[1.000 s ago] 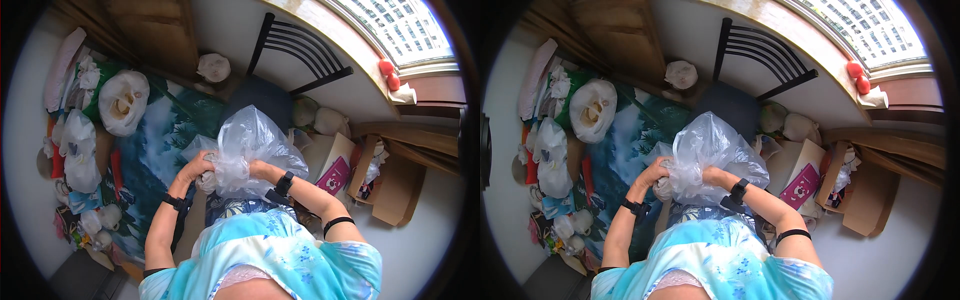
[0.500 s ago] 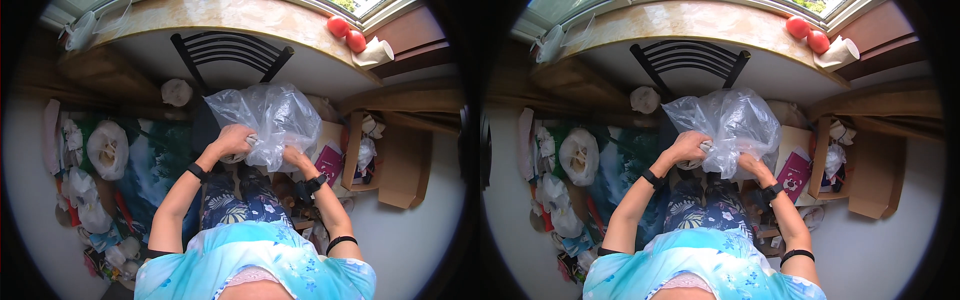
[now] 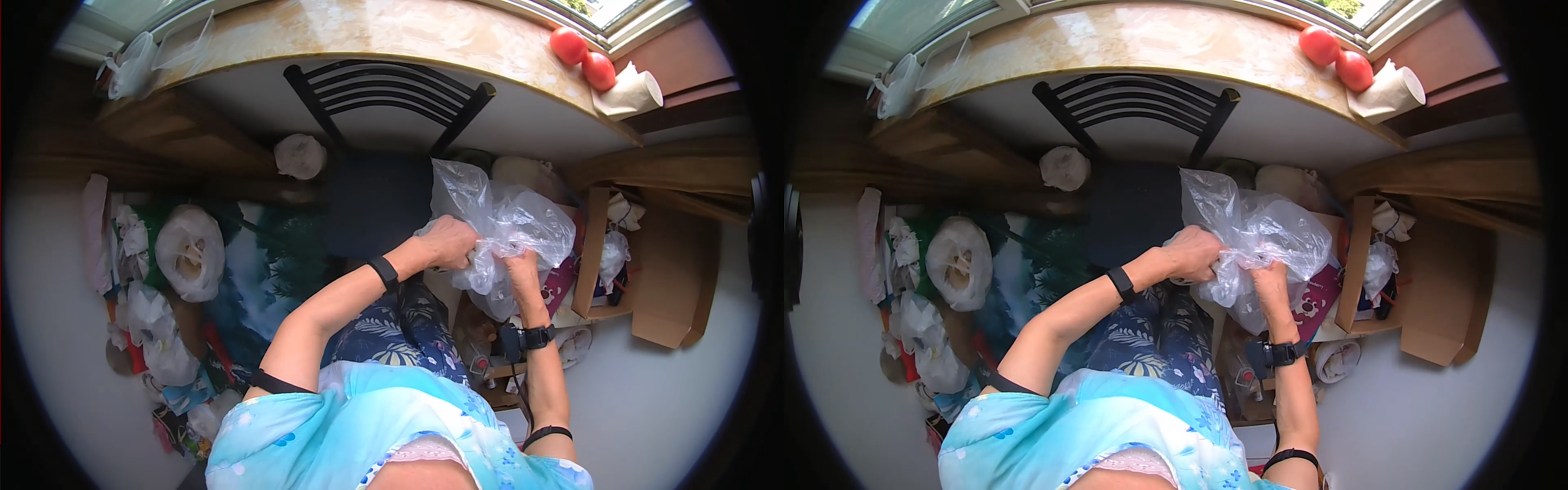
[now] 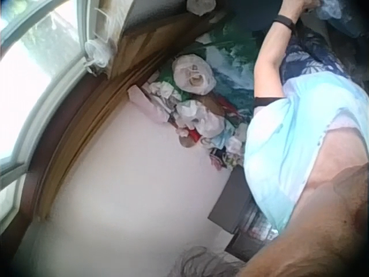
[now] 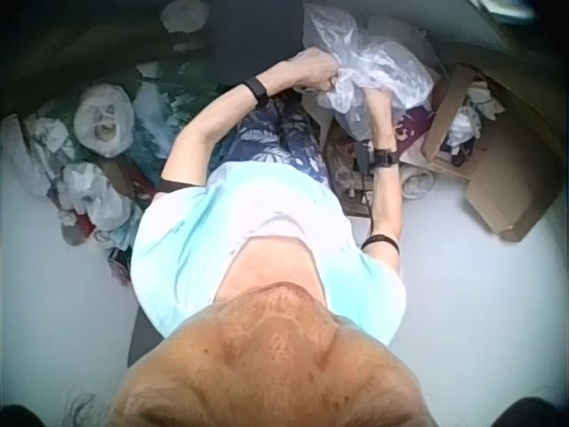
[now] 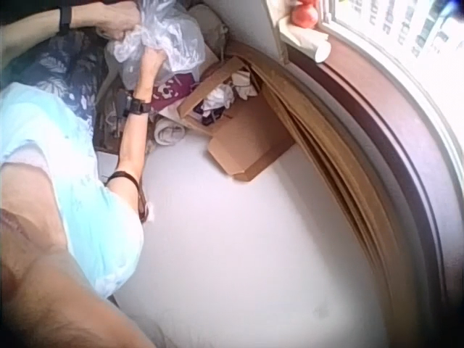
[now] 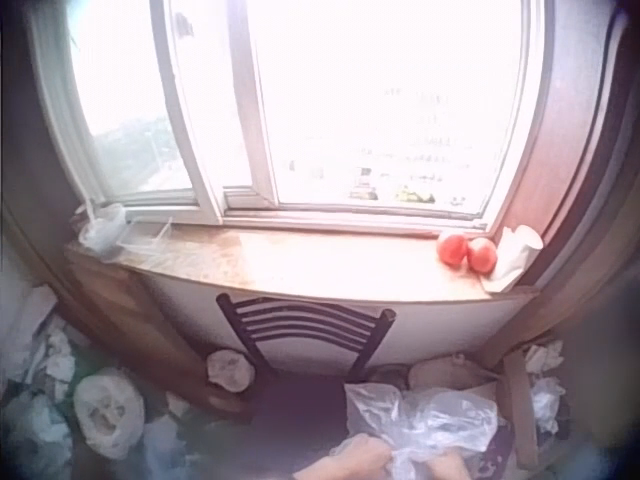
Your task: The person is seen cleaning different surfaces in a house using a cloth.
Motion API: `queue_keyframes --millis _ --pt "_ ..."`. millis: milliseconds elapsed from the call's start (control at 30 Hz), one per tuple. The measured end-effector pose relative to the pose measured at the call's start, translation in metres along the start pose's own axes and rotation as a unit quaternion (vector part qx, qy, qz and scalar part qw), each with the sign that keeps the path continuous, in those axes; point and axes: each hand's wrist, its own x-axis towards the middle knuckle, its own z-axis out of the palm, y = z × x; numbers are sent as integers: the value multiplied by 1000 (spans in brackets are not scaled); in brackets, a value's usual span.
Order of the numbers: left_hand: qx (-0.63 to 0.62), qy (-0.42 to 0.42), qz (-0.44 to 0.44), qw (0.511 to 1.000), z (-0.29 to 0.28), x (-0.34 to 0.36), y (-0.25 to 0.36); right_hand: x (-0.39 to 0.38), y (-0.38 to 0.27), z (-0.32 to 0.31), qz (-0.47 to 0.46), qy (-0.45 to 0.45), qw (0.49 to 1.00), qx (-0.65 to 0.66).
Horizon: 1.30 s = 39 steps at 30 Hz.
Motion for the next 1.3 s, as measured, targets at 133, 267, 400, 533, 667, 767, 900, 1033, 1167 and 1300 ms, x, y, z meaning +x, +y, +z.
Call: queue_keyframes --millis 133,267,400,533,667,767,900,1033,1167,1300 --pt "-114 52 -70 990 -12 -44 -9 11 11 23 9 -32 997 73" --pt "-153 44 -139 978 -36 -88 -11 12 -2 75 28 -146 986 71" --pt "-183 129 -174 959 -22 -132 -25 20 -17 131 90 -255 962 -24" --pt "-254 232 -248 906 -25 -186 -41 26 -25 184 119 -301 942 -83" --pt "-186 312 -320 875 -42 -243 -55 24 -32 228 155 -384 910 6" --pt "-78 360 -385 846 -59 -292 -87 20 -57 261 133 -435 890 9" --pt "66 465 -403 785 -88 -356 -144 8 -83 306 53 -481 871 -79" --pt "153 478 -437 747 -127 -414 -192 -6 -103 349 0 -504 853 -135" --pt "234 423 -473 737 -158 -456 -242 0 -104 375 -54 -458 875 -146" --pt "213 345 -553 728 -150 -492 -306 7 -100 374 -28 -384 904 -184"
